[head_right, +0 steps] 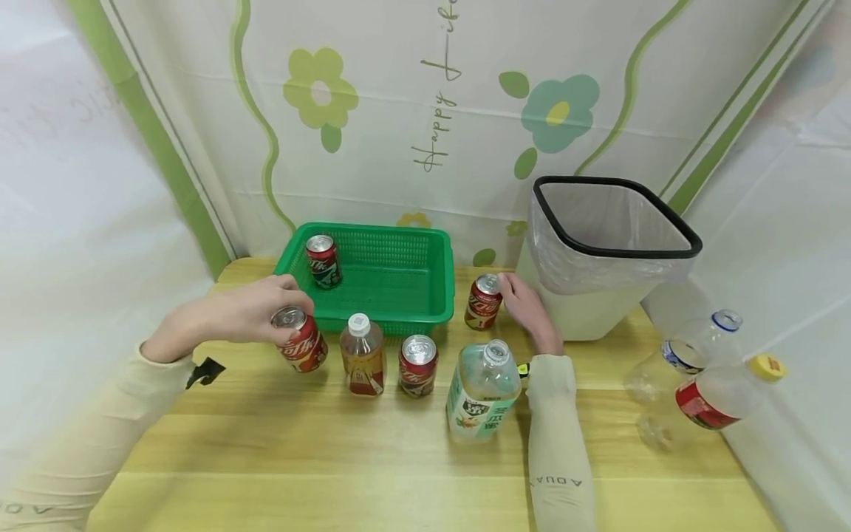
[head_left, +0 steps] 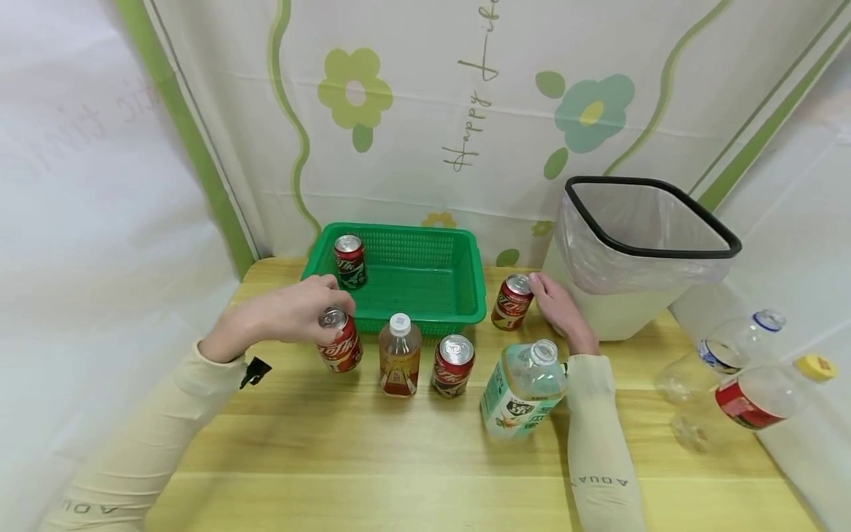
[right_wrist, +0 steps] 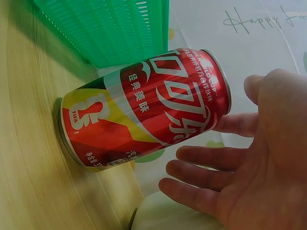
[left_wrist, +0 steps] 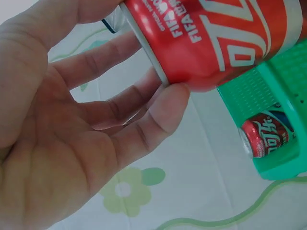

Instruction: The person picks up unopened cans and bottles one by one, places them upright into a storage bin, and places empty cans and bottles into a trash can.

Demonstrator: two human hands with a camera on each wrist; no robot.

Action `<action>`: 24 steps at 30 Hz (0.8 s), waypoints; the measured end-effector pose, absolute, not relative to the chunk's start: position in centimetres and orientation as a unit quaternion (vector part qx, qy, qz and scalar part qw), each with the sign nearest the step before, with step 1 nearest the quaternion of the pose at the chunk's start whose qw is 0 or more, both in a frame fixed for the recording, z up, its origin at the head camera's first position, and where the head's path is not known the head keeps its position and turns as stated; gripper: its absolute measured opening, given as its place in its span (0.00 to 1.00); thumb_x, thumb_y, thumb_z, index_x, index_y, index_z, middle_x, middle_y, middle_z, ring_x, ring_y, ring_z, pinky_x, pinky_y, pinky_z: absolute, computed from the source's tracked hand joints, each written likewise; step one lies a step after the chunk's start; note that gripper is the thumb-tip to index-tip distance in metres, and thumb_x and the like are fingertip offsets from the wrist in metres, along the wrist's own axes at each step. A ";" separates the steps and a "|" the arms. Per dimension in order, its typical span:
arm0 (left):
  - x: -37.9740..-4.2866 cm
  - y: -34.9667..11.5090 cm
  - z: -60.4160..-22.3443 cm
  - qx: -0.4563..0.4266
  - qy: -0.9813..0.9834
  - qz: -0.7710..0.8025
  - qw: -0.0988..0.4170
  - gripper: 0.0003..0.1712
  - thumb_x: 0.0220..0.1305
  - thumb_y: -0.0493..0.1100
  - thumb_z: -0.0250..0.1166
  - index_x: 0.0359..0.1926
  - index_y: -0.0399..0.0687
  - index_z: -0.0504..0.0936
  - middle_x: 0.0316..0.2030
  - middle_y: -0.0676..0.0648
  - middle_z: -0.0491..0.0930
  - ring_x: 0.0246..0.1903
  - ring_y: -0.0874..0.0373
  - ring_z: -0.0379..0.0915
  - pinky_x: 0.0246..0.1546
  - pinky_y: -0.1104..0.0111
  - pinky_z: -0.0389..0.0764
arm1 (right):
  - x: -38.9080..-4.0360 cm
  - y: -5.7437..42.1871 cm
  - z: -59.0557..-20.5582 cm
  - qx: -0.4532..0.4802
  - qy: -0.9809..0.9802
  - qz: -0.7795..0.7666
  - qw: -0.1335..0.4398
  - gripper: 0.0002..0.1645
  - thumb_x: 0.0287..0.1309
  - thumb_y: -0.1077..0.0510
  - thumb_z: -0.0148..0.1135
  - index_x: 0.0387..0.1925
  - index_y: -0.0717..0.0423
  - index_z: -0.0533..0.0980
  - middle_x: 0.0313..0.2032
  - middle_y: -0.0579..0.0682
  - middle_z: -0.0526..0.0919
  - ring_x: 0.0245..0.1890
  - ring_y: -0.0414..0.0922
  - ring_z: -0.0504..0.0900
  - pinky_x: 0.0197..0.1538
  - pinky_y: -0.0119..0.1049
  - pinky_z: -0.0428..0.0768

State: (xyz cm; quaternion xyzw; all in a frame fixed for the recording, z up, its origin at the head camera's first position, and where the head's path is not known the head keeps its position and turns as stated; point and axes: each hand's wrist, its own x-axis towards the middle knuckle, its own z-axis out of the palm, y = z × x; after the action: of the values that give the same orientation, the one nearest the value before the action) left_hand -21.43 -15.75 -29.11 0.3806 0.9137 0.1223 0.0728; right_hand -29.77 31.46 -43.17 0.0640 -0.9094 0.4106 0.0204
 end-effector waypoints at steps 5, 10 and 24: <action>-21.9 -15.9 -27.8 0.392 0.910 0.111 0.075 0.12 0.56 0.38 0.64 0.42 0.50 0.83 0.37 0.47 0.75 0.36 0.56 0.66 0.35 0.67 0.73 | -29.8 31.3 -43.2 0.069 -0.908 0.412 0.019 0.39 0.74 0.34 0.32 0.66 0.60 0.65 0.64 0.65 0.71 0.67 0.61 0.66 0.72 0.59 0.63; -22.7 -15.7 -26.3 0.394 0.910 0.101 0.082 0.12 0.56 0.37 0.63 0.43 0.49 0.83 0.38 0.46 0.75 0.36 0.56 0.67 0.35 0.67 0.74 | -29.7 31.4 -43.2 0.065 -0.908 0.413 0.020 0.39 0.74 0.34 0.33 0.67 0.60 0.65 0.64 0.65 0.70 0.67 0.61 0.66 0.72 0.58 0.63; -24.5 -15.4 -23.2 0.394 0.910 0.083 0.103 0.11 0.58 0.37 0.62 0.43 0.47 0.82 0.40 0.45 0.77 0.38 0.55 0.67 0.34 0.67 0.74 | -29.9 31.5 -43.5 0.070 -0.908 0.412 0.026 0.38 0.75 0.37 0.33 0.66 0.62 0.65 0.63 0.66 0.71 0.67 0.62 0.67 0.71 0.59 0.64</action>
State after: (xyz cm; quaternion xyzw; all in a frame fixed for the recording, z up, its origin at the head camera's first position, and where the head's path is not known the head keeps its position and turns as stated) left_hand -24.47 -15.35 -23.23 0.3940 0.9096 0.0826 0.1026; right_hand -29.92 31.54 -43.47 0.0698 -0.9083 0.4117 0.0263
